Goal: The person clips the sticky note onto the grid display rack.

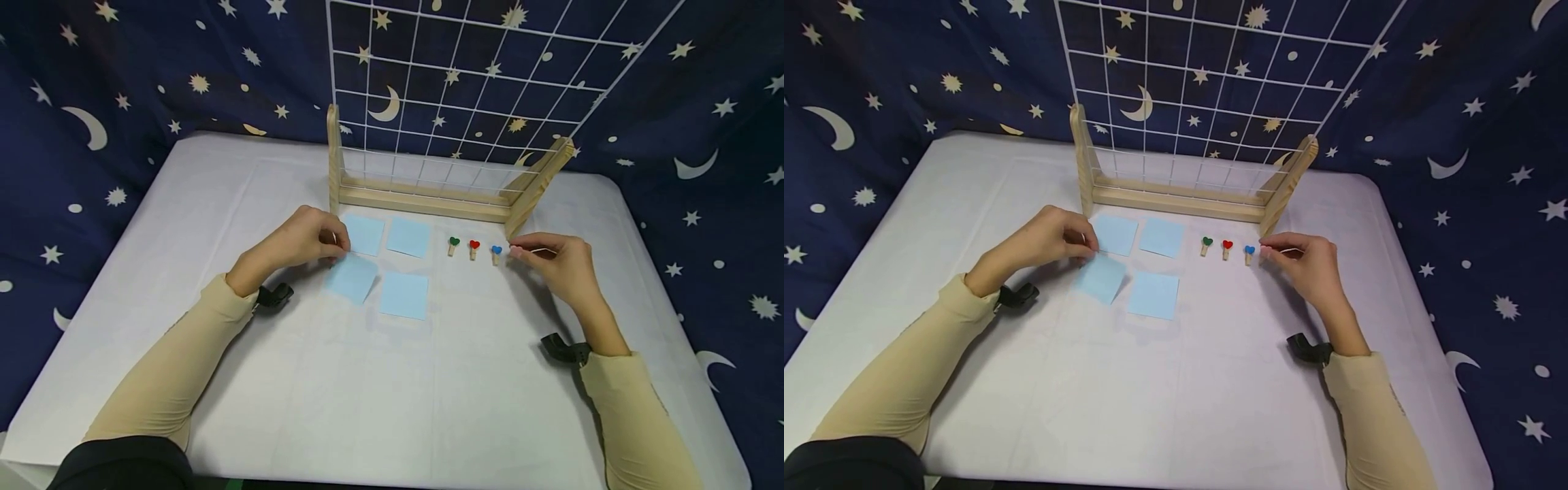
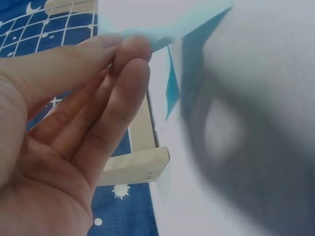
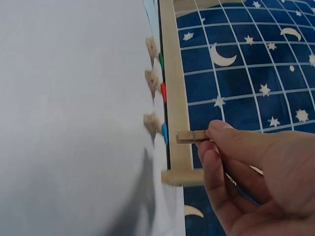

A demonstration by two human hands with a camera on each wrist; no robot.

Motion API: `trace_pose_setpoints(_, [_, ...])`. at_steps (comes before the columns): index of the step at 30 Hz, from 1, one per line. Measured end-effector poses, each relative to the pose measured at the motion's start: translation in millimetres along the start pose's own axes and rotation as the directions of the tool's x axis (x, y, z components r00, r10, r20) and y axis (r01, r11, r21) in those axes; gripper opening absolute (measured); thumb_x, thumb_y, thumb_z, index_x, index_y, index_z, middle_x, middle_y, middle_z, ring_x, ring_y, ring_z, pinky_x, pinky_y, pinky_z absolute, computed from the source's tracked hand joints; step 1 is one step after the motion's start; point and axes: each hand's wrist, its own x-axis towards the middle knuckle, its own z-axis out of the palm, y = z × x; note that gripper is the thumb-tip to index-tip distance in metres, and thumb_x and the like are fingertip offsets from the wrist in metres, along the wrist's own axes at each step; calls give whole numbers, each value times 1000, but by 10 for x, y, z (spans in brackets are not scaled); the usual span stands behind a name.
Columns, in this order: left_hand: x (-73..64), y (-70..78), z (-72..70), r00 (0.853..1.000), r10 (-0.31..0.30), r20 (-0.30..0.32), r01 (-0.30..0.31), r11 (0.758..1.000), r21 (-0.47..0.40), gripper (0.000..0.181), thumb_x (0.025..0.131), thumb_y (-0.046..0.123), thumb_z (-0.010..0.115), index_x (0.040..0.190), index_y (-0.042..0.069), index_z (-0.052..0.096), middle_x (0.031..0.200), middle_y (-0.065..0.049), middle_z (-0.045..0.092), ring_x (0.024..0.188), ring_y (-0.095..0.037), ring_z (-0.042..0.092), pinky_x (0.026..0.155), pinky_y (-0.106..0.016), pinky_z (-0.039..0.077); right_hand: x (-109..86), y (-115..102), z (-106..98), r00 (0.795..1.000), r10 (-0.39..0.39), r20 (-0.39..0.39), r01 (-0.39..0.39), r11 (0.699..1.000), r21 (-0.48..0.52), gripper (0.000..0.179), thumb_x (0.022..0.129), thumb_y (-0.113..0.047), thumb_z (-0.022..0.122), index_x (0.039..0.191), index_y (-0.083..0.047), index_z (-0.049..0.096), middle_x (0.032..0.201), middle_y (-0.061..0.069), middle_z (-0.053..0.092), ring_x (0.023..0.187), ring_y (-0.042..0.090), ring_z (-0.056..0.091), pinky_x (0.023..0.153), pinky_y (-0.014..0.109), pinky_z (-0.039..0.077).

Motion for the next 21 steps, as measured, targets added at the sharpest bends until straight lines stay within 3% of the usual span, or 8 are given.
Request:
trace_pose_setpoints(5, [-12,22,-27,999,30,-16,-31,998,-61,4,89,3,83,90,6,82,91,-5,76,71,-17,73,64,-25,56,10,-166,65,1000,-11,-3,11,1000,-8,22,89,-14,86,110,-10,82,97,12,81,79,-10,69,69,7,51])
trace_pose_setpoints(9, [-41,89,-89,999,50,-13,-51,992,-119,3,89,6,84,92,5,82,89,-6,76,67,-19,72,63,-31,59,10,-314,124,999,-17,30,17,1000,-25,16,89,-18,87,104,-14,84,98,6,82,80,-9,69,70,9,51])
trace_pose_setpoints(12, [-56,129,-142,997,55,-49,-61,990,-129,4,88,6,85,92,5,83,87,-5,76,67,-20,72,63,-31,59,25,-409,163,998,-39,44,40,999,-10,13,89,-17,87,102,-16,84,99,3,81,84,-5,70,75,10,52])
trace_pose_setpoints(16, [-41,182,-196,991,53,-127,-66,992,-103,6,88,3,85,90,8,83,87,-5,76,67,-22,72,60,-27,57,79,-527,226,996,-85,37,85,996,19,13,89,-13,87,101,-15,83,98,2,81,87,-1,70,77,11,54])
trace_pose_setpoints(21, [46,252,-220,970,83,-230,-79,996,29,8,87,0,84,89,7,83,88,-6,78,68,-19,69,61,-23,53,190,-695,330,988,-152,-9,153,988,27,14,89,-13,86,104,-14,84,98,1,81,88,-1,72,78,12,55])
